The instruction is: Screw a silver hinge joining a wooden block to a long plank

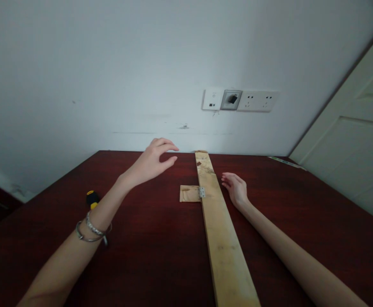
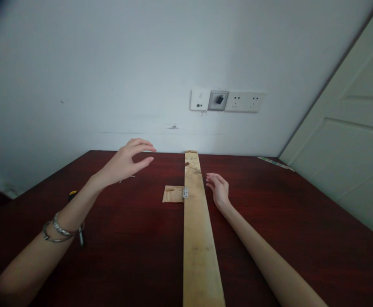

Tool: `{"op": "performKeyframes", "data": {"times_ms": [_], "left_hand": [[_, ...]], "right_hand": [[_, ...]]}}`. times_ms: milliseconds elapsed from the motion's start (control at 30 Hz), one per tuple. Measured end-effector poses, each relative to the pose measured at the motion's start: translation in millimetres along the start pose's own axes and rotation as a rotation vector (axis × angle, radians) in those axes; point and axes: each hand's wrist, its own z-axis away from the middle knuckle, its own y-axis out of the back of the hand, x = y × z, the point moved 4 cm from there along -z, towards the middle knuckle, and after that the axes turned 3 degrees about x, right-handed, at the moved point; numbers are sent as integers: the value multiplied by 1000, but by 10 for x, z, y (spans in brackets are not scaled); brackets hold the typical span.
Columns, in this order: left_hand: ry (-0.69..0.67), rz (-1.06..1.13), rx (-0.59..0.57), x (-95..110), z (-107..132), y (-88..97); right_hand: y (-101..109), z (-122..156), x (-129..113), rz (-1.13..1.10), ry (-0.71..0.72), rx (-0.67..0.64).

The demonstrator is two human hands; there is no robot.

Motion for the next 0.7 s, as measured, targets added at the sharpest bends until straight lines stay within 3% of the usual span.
{"op": "performKeyframes", "data": {"times_ms": [133,367,533,700], "left_hand": [[51,-53,50,-88,15,253],[111,-82,118,-230,36,483],[110,-89,139,-327,65,528],[113,-69,120,-368,68,453]], "right_hand": [[-96,77,-68,177,74,-161],[-209,233,-191,420,263,-395],[-261,302,-155,737,466,-553],[-282,308,-127,831,526,-594]]}}
